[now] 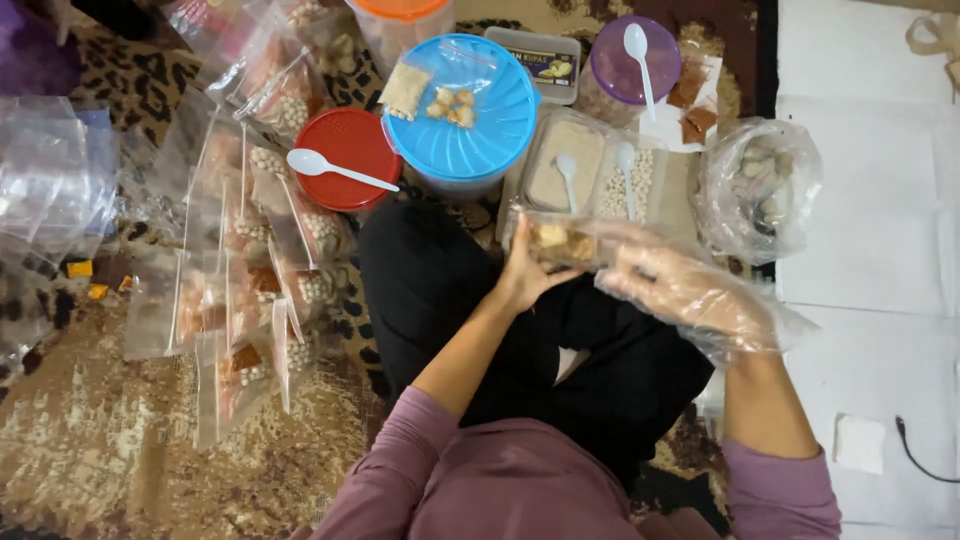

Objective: Packaging various small snack items into individual plastic bags by hand and using a spoon.

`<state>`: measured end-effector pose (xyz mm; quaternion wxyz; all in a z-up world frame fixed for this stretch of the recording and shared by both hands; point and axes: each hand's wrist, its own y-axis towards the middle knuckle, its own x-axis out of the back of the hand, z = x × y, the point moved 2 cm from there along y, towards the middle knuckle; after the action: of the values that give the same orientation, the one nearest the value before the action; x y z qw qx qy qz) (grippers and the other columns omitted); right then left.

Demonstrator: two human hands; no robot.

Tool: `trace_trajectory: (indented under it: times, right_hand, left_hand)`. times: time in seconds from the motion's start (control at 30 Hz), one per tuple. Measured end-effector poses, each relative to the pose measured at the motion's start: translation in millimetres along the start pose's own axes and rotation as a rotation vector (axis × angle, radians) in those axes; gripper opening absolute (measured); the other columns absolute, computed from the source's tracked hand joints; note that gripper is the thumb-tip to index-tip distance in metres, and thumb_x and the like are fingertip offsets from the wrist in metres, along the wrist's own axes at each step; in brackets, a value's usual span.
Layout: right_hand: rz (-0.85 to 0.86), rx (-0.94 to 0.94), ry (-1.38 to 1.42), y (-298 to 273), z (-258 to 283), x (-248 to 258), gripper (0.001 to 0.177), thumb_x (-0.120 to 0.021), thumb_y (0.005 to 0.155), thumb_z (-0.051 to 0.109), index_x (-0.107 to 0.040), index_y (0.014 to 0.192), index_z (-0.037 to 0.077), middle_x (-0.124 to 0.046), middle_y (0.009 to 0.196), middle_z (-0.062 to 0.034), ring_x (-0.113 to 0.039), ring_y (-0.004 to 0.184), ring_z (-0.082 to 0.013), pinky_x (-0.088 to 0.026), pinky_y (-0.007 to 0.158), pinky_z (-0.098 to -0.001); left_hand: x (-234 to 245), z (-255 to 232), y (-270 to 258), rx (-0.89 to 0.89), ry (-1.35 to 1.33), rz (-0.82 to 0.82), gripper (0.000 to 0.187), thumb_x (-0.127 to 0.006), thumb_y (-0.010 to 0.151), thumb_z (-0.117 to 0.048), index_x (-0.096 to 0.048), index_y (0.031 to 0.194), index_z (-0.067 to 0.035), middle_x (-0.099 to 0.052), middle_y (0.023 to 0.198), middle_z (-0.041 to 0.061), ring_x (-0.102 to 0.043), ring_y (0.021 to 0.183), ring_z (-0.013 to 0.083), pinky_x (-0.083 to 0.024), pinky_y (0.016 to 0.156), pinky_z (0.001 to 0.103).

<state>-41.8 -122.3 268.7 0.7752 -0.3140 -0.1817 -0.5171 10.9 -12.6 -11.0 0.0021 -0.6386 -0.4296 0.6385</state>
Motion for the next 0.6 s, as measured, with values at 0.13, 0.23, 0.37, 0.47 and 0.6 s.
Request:
trace_trajectory:
  times: [0.13,0.23,0.37,0.47,0.6]
  right_hand:
    - [0.119,-0.019,-0.09,4,10,-10,0.039,-0.058,0.101,0.034,-0.058,0.083,0.0,-0.053,0.153,-0.0186,-0.047,0.139,-0.0431,-0.042,0.108,-0.0583]
    - [0.159,-0.181,-0.086,5,-7,-20,0.035,-0.056,0.101,0.04,-0.052,0.089,0.008,-0.067,0.135,-0.02,-0.061,0.123,-0.0455,-0.049,0.099,-0.0588]
    - [0.18,-0.201,-0.228,17,-37,-42,0.034,-0.065,0.093,0.048,-0.052,0.092,0.015,-0.072,0.121,-0.0161,-0.068,0.112,-0.0391,-0.053,0.091,-0.0525]
    - [0.182,-0.183,-0.475,22,-49,-61,0.037,-0.062,0.092,0.056,-0.057,0.103,0.021,-0.073,0.112,-0.012,-0.07,0.107,-0.0338,-0.055,0.089,-0.0477]
    - [0.296,-0.239,-0.548,15,-21,-49,0.036,-0.049,0.096,0.056,-0.058,0.113,0.025,-0.069,0.114,-0.0046,-0.067,0.107,-0.0264,-0.053,0.09,-0.0437]
  left_hand:
    - [25,8,35,0.034,-0.023,0.087,0.096,-0.057,0.086,-0.087,-0.044,0.148,-0.015,-0.052,0.137,0.015,-0.057,0.121,0.0361,-0.051,0.1,0.064]
    - [49,11,68,0.004,-0.101,0.086,0.091,-0.059,0.085,-0.085,-0.053,0.138,-0.011,-0.061,0.125,0.015,-0.064,0.105,0.033,-0.059,0.088,0.056]
    - [64,9,85,-0.074,-0.145,0.041,0.075,-0.065,0.086,-0.079,-0.057,0.123,-0.014,-0.066,0.11,0.01,-0.067,0.096,0.0287,-0.06,0.083,0.05]
    - [47,1,68,-0.103,-0.18,0.011,0.077,-0.067,0.086,-0.077,-0.054,0.126,-0.012,-0.063,0.111,0.011,-0.067,0.095,0.0285,-0.059,0.087,0.052]
    - [46,-1,68,-0.083,-0.188,-0.029,0.085,-0.072,0.084,-0.074,-0.045,0.134,-0.012,-0.057,0.116,0.011,-0.064,0.094,0.0266,-0.058,0.092,0.053]
